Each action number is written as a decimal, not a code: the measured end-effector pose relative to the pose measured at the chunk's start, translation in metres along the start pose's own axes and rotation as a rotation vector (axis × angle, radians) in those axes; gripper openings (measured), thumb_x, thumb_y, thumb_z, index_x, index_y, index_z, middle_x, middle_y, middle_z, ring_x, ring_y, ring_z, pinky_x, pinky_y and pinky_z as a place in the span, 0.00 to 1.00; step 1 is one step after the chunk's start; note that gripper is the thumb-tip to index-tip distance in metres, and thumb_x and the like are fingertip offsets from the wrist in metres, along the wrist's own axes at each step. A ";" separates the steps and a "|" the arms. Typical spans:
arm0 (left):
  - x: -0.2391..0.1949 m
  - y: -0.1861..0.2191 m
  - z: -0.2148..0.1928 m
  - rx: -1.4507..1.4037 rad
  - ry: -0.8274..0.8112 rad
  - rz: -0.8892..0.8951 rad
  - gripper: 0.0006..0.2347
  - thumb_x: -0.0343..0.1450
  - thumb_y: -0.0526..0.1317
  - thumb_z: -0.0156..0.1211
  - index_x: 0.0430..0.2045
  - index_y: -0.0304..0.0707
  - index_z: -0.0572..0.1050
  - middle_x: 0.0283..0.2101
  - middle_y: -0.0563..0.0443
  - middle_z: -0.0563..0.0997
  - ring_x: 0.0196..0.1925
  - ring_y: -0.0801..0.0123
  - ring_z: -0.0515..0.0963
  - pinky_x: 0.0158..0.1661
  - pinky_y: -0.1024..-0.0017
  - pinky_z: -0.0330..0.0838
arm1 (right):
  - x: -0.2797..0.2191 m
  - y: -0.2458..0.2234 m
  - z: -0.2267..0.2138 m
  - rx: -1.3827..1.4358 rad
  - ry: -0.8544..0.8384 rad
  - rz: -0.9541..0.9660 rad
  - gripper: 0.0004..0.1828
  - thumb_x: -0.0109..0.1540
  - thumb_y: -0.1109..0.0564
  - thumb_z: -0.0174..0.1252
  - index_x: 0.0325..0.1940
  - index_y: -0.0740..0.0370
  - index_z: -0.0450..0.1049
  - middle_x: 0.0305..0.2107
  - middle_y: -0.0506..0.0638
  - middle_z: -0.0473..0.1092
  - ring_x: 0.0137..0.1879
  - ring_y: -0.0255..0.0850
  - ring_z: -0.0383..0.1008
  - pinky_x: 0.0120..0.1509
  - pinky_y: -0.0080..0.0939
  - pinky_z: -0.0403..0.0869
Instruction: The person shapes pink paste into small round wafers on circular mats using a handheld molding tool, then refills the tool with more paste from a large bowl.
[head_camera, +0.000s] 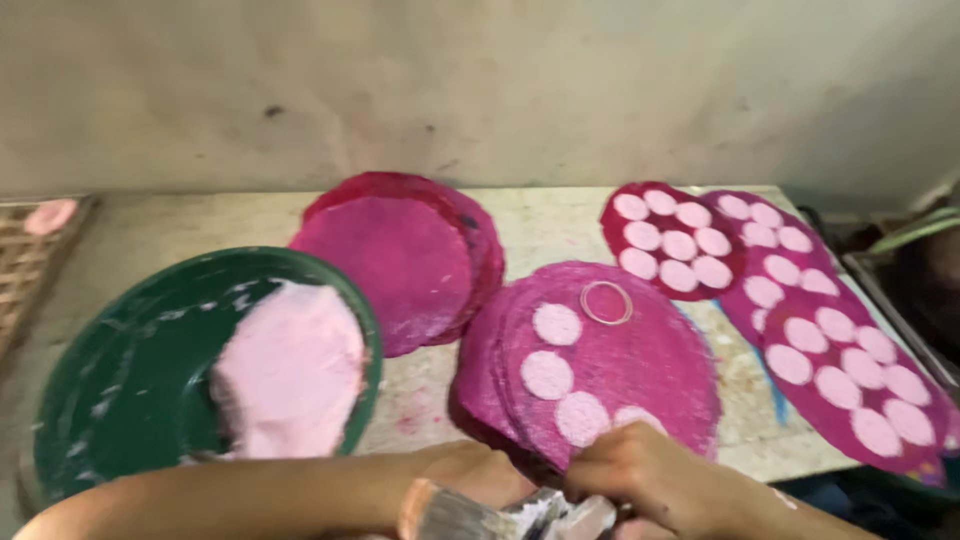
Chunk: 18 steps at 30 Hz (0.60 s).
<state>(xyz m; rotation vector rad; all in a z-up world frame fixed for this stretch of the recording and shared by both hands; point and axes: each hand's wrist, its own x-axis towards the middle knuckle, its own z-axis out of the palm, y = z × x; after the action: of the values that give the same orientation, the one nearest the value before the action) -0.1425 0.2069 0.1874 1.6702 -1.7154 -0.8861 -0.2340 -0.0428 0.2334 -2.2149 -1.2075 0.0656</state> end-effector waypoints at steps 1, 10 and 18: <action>-0.020 -0.003 0.001 -0.007 0.008 -0.047 0.11 0.70 0.40 0.52 0.42 0.38 0.77 0.34 0.36 0.81 0.40 0.45 0.84 0.40 0.52 0.76 | 0.015 -0.005 0.007 0.127 -0.084 0.061 0.15 0.58 0.49 0.58 0.32 0.64 0.69 0.23 0.55 0.66 0.30 0.51 0.72 0.32 0.47 0.66; -0.235 -0.081 0.017 0.075 0.087 -0.468 0.15 0.73 0.42 0.52 0.54 0.41 0.74 0.43 0.36 0.80 0.45 0.45 0.82 0.47 0.45 0.72 | 0.105 -0.007 0.066 -0.151 0.085 0.089 0.14 0.55 0.48 0.60 0.38 0.57 0.72 0.28 0.52 0.72 0.34 0.48 0.75 0.34 0.45 0.69; -0.361 -0.156 0.010 -1.389 0.306 -0.135 0.27 0.69 0.40 0.56 0.64 0.25 0.66 0.60 0.34 0.78 0.57 0.52 0.80 0.60 0.57 0.73 | 0.226 0.025 0.061 -1.063 -0.149 -0.039 0.12 0.58 0.56 0.62 0.47 0.51 0.77 0.31 0.52 0.75 0.35 0.46 0.76 0.34 0.45 0.74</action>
<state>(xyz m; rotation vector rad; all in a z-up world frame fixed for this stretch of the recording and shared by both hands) -0.0377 0.5687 0.0739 0.8383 -0.4361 -1.3216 -0.1028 0.1521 0.2237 -3.1047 -1.5883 -0.5610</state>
